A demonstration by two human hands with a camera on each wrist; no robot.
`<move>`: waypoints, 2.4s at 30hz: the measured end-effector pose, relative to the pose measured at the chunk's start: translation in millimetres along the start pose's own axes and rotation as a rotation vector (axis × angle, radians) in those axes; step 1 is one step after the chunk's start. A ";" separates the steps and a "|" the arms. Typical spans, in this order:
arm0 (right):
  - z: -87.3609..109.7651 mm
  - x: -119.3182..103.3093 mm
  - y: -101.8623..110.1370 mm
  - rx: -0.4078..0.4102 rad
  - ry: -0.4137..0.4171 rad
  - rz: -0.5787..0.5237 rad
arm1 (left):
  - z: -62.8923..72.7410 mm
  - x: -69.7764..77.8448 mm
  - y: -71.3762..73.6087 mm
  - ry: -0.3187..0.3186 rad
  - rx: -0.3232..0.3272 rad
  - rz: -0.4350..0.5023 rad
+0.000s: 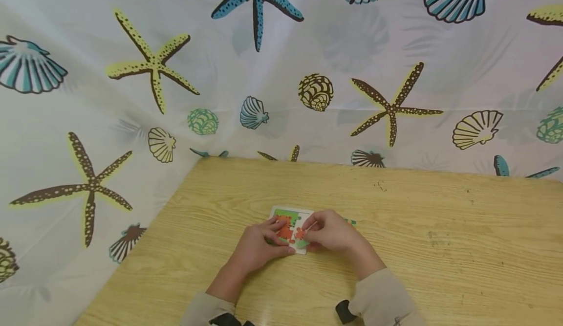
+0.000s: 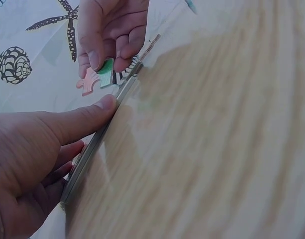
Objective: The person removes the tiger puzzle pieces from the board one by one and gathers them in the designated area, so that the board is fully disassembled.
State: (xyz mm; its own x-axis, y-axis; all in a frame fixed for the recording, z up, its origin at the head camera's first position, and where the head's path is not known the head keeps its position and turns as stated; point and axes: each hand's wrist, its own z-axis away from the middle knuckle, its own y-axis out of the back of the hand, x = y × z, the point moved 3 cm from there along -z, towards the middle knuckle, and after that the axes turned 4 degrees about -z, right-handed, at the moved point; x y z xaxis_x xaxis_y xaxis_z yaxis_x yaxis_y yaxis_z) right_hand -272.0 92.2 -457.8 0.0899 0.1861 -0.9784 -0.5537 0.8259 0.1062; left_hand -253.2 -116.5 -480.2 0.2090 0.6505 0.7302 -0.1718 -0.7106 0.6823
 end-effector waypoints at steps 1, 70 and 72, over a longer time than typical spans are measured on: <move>0.1 -0.3 0.7 -0.001 0.009 0.007 | -0.1 -0.2 -0.1 0.001 -0.001 0.005; 35.1 -5.7 73.5 0.254 -0.077 0.020 | 0.1 0.7 3.8 0.017 -0.063 0.018; 36.4 -5.2 75.0 0.265 -0.088 0.035 | 0.3 0.8 3.7 0.019 -0.063 0.019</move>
State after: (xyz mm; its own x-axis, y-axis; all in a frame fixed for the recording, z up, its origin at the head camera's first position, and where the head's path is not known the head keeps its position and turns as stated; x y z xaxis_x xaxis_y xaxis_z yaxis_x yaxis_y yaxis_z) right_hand -283.8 172.5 -438.3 0.1520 0.2530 -0.9555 -0.3230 0.9263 0.1939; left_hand -253.3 -118.7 -477.2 0.1871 0.6426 0.7430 -0.2358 -0.7049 0.6690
